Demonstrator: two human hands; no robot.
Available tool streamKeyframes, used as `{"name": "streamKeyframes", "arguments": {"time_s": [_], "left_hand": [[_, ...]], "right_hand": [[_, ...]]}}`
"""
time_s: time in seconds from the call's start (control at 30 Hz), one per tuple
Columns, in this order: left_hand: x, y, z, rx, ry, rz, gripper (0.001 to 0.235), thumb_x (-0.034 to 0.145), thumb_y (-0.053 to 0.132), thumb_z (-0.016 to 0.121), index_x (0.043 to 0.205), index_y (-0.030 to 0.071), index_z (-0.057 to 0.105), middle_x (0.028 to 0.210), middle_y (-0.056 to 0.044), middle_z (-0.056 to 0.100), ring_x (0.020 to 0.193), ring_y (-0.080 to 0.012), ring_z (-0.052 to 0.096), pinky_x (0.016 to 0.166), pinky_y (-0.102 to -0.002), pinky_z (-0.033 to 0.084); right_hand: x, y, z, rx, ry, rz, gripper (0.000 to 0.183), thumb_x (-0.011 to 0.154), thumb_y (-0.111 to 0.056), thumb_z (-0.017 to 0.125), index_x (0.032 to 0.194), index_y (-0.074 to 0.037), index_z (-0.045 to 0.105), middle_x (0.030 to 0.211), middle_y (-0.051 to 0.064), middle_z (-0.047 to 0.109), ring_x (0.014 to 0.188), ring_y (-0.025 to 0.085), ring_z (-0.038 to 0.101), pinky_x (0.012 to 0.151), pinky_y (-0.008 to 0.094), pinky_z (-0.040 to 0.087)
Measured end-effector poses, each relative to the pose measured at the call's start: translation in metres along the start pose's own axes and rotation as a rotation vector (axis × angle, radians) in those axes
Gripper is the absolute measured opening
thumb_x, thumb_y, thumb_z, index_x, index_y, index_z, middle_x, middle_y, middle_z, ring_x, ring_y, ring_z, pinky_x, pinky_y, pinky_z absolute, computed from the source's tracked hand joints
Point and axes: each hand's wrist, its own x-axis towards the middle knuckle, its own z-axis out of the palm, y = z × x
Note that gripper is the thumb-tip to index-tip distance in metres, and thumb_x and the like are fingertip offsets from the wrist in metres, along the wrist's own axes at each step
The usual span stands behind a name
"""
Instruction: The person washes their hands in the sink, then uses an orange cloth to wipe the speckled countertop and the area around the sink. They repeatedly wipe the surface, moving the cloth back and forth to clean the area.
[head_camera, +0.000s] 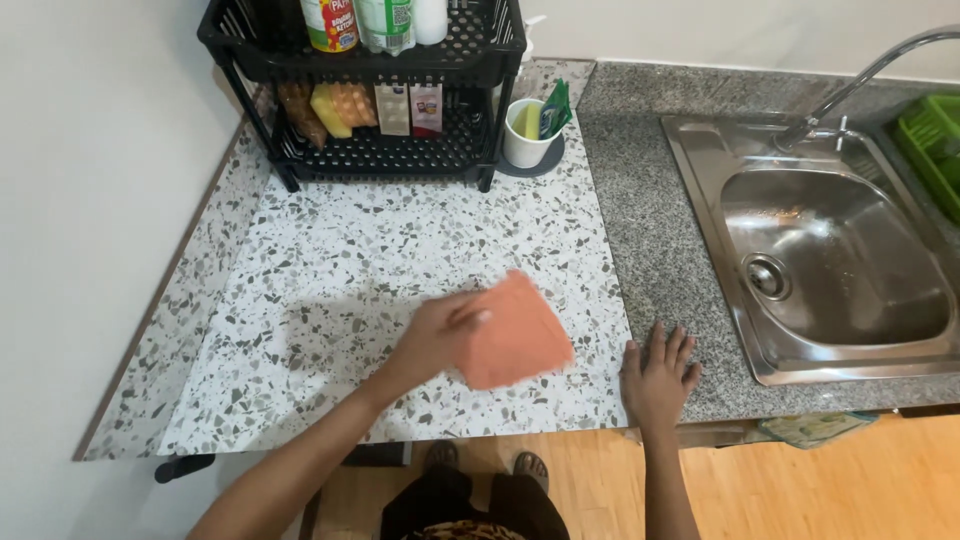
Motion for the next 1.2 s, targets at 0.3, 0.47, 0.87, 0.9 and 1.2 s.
{"name": "streamKeyframes", "arguments": {"time_s": [0.3,0.47,0.87,0.9,1.2], "left_hand": [[0.013,-0.059,0.031,1.006,0.263,-0.133,0.059,0.116,0.017,0.036,0.063,0.008,0.060,0.050,-0.001,0.049,0.037,-0.0103,0.041,0.030,-0.020,0.030],[0.029,-0.095,0.030,1.163,-0.050,-0.122,0.066,0.105,0.043,0.014,0.159,0.007,0.023,0.167,-0.017,0.021,0.156,-0.0329,0.017,0.126,-0.050,0.008],[0.120,-0.092,0.055,0.975,0.163,-0.310,0.074,0.105,0.034,0.027,0.160,0.004,-0.012,0.167,-0.023,-0.020,0.154,-0.0392,-0.021,0.121,-0.059,-0.018],[0.109,-0.115,0.065,0.978,0.164,-0.311,0.074,0.105,0.034,0.027,0.160,0.004,-0.012,0.167,-0.023,-0.020,0.154,-0.0392,-0.021,0.121,-0.059,-0.018],[0.028,0.059,0.015,0.836,0.192,0.320,0.049,0.098,0.024,0.033,0.049,0.022,0.037,0.045,0.006,0.025,0.041,-0.0083,0.036,0.074,-0.031,0.051]], "right_hand": [[0.005,0.004,0.007,0.069,0.053,-0.024,0.074,0.101,-0.055,0.030,0.162,-0.013,0.030,0.171,0.018,0.018,0.160,0.034,0.004,0.123,0.060,-0.003],[-0.004,-0.010,-0.009,0.122,0.021,-0.025,0.076,0.102,-0.059,0.023,0.163,-0.014,0.025,0.172,0.016,0.014,0.161,0.032,-0.001,0.124,0.057,-0.007],[-0.003,-0.023,-0.016,0.127,0.026,0.035,0.075,0.102,-0.059,0.024,0.161,-0.013,0.031,0.172,0.016,0.017,0.160,0.032,0.004,0.123,0.059,-0.003],[-0.002,-0.019,-0.013,0.130,0.025,0.033,0.075,0.102,-0.059,0.024,0.161,-0.013,0.031,0.172,0.016,0.017,0.160,0.032,0.004,0.123,0.059,-0.003],[-0.006,-0.021,-0.017,0.166,0.049,-0.019,0.080,0.100,-0.067,0.015,0.162,-0.018,0.029,0.172,0.014,0.017,0.160,0.032,0.004,0.123,0.057,-0.005]]}}
